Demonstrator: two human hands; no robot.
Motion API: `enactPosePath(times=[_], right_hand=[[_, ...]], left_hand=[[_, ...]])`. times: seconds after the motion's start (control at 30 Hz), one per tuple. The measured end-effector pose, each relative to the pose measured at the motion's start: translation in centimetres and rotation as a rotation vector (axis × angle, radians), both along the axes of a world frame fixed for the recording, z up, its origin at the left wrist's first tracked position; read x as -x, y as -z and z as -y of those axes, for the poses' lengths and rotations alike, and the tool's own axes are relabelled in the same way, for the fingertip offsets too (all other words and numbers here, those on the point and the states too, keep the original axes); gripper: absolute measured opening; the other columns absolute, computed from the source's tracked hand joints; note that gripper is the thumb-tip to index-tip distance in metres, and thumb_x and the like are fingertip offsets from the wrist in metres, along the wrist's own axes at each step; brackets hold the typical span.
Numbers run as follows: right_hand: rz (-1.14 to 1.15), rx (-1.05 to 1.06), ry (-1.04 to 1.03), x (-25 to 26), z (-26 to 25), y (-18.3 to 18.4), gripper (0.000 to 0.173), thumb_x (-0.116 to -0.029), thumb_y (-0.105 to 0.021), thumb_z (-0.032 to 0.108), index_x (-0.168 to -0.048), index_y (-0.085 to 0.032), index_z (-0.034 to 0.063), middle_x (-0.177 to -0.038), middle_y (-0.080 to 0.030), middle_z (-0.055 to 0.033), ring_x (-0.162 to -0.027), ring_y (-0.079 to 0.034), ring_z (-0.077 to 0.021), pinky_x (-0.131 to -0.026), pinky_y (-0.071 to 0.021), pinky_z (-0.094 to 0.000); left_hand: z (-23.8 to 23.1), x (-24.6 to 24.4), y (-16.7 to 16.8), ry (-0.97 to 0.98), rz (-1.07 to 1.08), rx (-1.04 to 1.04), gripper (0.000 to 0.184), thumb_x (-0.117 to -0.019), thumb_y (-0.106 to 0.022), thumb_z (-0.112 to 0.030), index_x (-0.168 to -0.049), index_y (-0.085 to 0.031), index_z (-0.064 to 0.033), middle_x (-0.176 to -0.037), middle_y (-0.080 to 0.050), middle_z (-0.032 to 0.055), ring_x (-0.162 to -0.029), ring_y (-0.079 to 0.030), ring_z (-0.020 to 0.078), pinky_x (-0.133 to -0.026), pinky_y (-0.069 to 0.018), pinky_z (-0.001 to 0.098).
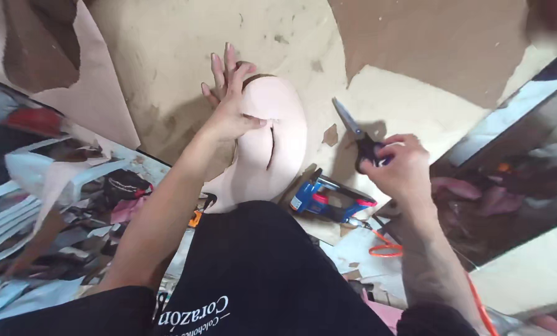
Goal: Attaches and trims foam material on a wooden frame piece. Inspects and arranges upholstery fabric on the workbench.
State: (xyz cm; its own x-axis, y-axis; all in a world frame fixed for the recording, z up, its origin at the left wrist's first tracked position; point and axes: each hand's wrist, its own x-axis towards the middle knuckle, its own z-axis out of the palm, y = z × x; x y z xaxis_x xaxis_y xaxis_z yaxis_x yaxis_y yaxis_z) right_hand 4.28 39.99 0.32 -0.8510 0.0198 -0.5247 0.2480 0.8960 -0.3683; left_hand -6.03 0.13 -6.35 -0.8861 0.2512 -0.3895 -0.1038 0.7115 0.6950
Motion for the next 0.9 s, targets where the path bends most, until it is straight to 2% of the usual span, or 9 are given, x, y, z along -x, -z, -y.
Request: enactPosePath(times=[0.07, 0.1, 0.17, 0.23, 0.3, 0.43, 0.53, 0.67, 0.9], right_hand=[[0.188, 0.278, 0.081, 0.8, -1.0, -1.8, 0.018, -0.0872, -0.073, 0.019, -0.1, -0.075, 0.0064, -0.124, -0.07, -0.008, -0.085, -0.071, -0.0174, -0.073, -0.0619, -0.0397], [0.3, 0.467, 0.129, 1.2, -1.2, -2.6, 0.019, -0.0911, -0.066, 0.015, -0.105, -0.077, 0.0086, -0.122, -0.071, -0.0045, -0.078, -0.07, -0.0126, -0.067, -0.0617, -0.0322], [0.431, 0.665, 0.091, 2.4, -0.9, -3.7, 0.022, -0.0924, -0.062, 0.014, -0.108, -0.076, 0.0086, -0.123, -0.07, -0.003, -0.081, -0.068, -0.0107, -0.068, -0.0593, -0.028], [0.45, 0.655, -0.081, 3.9, 0.2, -4.1, 0.013, -0.0882, -0.07, 0.022, -0.097, -0.073, 0.0123, -0.111, -0.071, 0.0003, -0.085, -0.068, -0.0094, -0.07, -0.0596, -0.0271], [0.542, 0.635, -0.172, 5.2, 2.4, -4.3, 0.028, -0.0866, -0.076, 0.043, -0.087, -0.071, 0.0155, -0.09, -0.07, 0.0034, -0.072, -0.064, -0.0069, -0.061, -0.0537, -0.0251], [0.891, 0.712, -0.014, 5.0, 6.8, -3.9, 0.053, -0.0904, -0.065, 0.066, -0.09, -0.068, 0.0127, -0.068, -0.06, 0.0019, -0.055, -0.057, -0.0071, -0.05, -0.0484, -0.0232], [0.962, 0.756, 0.177, 1.6, 10.3, -4.1, 0.054, -0.095, -0.059, 0.064, -0.094, -0.066, 0.0104, -0.073, -0.061, 0.0009, -0.06, -0.059, -0.0099, -0.054, -0.0518, -0.0275], [0.761, 0.802, 0.448, -4.9, 14.3, -3.8, 0.043, -0.1, -0.061, 0.049, -0.104, -0.066, 0.006, -0.077, -0.062, -0.0016, -0.063, -0.061, -0.0134, -0.059, -0.0565, -0.0329], [0.569, 0.959, 0.681, -6.8, 17.8, -0.3, 0.032, -0.1026, -0.062, 0.034, -0.107, -0.064, 0.0028, -0.074, -0.06, -0.0013, -0.056, -0.056, -0.0111, -0.052, -0.0512, -0.0281]], left_hand=[[0.4, -0.5, 0.1, 0.007, -0.031, -0.013, 0.094, -0.0724, -0.086, -0.049, -0.153, -0.043, -0.0282, -0.174, 0.008, 0.0031, -0.158, 0.018, 0.0307, -0.115, 0.0151, 0.0764], [0.5, -1.2, 0.2, 0.002, -0.058, -0.026, 0.09, -0.0765, -0.083, -0.052, -0.154, -0.044, -0.0287, -0.175, 0.002, 0.002, -0.159, 0.014, 0.0302, -0.117, 0.0147, 0.0741], [0.8, -2.2, 0.6, -0.003, -0.139, -0.086, 0.082, -0.0847, -0.076, -0.052, -0.155, -0.044, -0.0242, -0.174, -0.01, 0.003, -0.16, 0.006, 0.0283, -0.12, 0.014, 0.0714], [1.1, -2.5, 1.3, 0.022, -0.175, -0.141, 0.078, -0.0903, -0.07, -0.048, -0.157, -0.041, -0.0187, -0.173, -0.015, 0.0049, -0.16, 0.002, 0.0254, -0.119, 0.0144, 0.0718], [1.4, -2.5, 1.5, 0.019, -0.148, -0.197, 0.073, -0.0912, -0.065, -0.037, -0.157, -0.041, -0.0171, -0.173, -0.016, 0.003, -0.16, 0.002, 0.0213, -0.119, 0.0163, 0.0708], [1.3, -1.1, 1.1, 0.015, -0.097, -0.217, 0.056, -0.1034, -0.047, -0.04, -0.155, -0.045, -0.0194, -0.171, -0.023, -0.0051, -0.16, -0.001, 0.0141, -0.12, 0.0168, 0.0674], [0.9, 0.2, 1.2, 0.115, -0.143, -0.166, 0.052, -0.1082, -0.037, -0.04, -0.156, -0.045, -0.0217, -0.166, -0.034, -0.01, -0.159, -0.01, 0.0135, -0.121, 0.012, 0.0695], [0.7, 0.4, 2.7, 0.178, -0.344, -0.181, 0.045, -0.1094, -0.035, -0.028, -0.147, -0.057, -0.0215, -0.155, -0.052, -0.0101, -0.155, -0.028, 0.0132, -0.126, 0.0045, 0.0645], [0.2, 0.7, 3.1, 0.144, -0.427, -0.159, 0.043, -0.1103, -0.033, -0.026, -0.141, -0.063, -0.0209, -0.148, -0.059, -0.0082, -0.15, -0.038, 0.0115, -0.129, -0.0031, 0.0596]])
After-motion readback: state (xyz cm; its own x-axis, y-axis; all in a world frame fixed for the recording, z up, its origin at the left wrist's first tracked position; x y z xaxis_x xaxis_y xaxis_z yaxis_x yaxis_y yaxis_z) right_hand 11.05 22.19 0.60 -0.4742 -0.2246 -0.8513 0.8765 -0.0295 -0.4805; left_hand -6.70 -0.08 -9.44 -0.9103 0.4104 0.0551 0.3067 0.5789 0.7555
